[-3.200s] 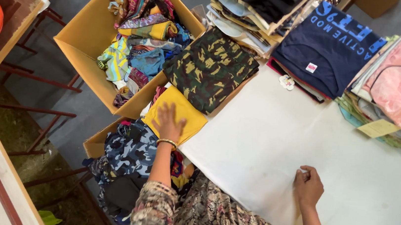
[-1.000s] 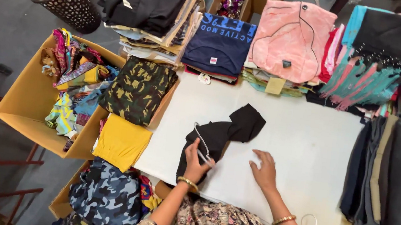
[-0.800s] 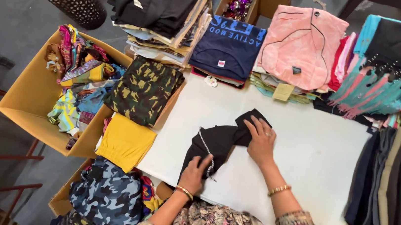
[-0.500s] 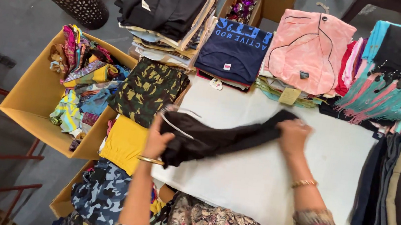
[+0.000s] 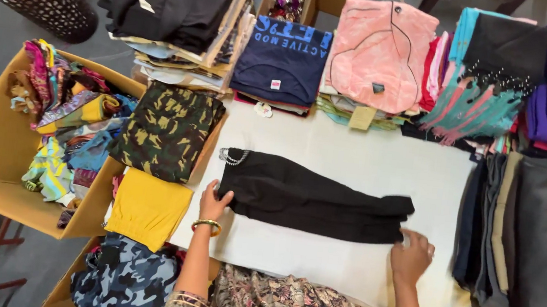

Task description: The person folds several pieces of clothing on a white table. They handle a camouflage-patterned garment, a yellow garment, and a black garment, folding each one neatly and placing them into a cardboard box.

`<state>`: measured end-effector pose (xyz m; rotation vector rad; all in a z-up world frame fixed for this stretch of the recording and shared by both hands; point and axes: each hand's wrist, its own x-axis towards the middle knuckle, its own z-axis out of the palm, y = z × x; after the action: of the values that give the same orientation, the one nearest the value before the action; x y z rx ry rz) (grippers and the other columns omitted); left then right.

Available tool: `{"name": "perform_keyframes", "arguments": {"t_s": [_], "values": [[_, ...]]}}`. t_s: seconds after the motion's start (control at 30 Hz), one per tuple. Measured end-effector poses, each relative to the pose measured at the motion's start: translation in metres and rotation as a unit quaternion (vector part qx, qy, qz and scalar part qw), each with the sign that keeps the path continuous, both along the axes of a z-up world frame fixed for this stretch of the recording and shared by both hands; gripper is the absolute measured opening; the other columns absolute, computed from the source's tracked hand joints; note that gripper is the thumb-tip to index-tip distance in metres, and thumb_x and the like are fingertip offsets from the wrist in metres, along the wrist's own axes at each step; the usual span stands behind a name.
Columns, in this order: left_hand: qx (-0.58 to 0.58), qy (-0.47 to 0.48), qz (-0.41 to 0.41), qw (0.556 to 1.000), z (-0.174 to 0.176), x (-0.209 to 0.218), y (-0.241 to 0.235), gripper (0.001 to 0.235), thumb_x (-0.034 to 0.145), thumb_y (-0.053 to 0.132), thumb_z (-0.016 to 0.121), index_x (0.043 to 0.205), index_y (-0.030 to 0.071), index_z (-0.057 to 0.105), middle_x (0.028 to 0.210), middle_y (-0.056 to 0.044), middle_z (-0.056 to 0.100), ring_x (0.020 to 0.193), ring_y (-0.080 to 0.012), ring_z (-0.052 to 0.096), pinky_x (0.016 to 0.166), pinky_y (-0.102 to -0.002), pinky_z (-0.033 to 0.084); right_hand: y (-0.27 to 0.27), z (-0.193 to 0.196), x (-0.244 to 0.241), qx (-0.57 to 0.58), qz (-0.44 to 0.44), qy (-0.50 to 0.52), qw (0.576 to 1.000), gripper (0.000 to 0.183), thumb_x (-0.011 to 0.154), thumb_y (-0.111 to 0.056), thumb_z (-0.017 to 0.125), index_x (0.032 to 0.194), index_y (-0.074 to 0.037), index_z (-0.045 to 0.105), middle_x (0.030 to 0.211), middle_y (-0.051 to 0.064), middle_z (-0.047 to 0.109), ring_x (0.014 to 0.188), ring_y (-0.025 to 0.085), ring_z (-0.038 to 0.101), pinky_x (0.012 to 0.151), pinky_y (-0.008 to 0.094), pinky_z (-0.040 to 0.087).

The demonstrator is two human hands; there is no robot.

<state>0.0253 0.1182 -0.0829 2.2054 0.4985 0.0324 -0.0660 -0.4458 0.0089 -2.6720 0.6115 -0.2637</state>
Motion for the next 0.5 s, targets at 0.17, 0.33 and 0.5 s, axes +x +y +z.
{"name": "perform_keyframes", "arguments": {"t_s": [0.17, 0.33, 0.5], "values": [[0.071, 0.073, 0.005, 0.995, 0.055, 0.002, -0.031, 0.063, 0.069, 0.038, 0.087, 0.126, 0.02, 0.066, 0.11, -0.008, 0.061, 0.105, -0.0306, 0.059, 0.09, -0.044, 0.052, 0.003, 0.01, 0.045, 0.035, 0.007, -0.076, 0.996, 0.058, 0.075, -0.018, 0.078, 0.132, -0.018, 0.066, 0.131, 0.015, 0.063, 0.125, 0.038, 0.05, 0.106, 0.052, 0.04], [0.157, 0.183, -0.03, 0.97, 0.086, 0.02, -0.036, 0.048, 0.07, 0.043, 0.091, 0.108, 0.019, 0.073, 0.12, -0.005, 0.055, 0.12, -0.0305, 0.048, 0.091, -0.049, 0.048, -0.016, -0.016, 0.081, 0.102, -0.015, 0.016, 0.995, 0.073, 0.069, -0.022, 0.089, 0.137, -0.016, 0.062, 0.119, 0.016, 0.065, 0.116, 0.037, 0.053, 0.094, 0.054, 0.04], [-0.053, -0.13, -0.018, 0.99, 0.041, 0.033, 0.009, 0.035, 0.079, 0.023, 0.087, 0.106, 0.007, 0.072, 0.103, -0.005, 0.071, 0.097, -0.0243, 0.066, 0.091, -0.038, 0.051, -0.046, -0.006, 0.091, 0.255, -0.051, -0.223, 0.939, 0.013, 0.095, -0.011, 0.076, 0.107, -0.007, 0.076, 0.086, 0.004, 0.068, 0.08, 0.013, 0.06, 0.078, 0.03, 0.049]]}}
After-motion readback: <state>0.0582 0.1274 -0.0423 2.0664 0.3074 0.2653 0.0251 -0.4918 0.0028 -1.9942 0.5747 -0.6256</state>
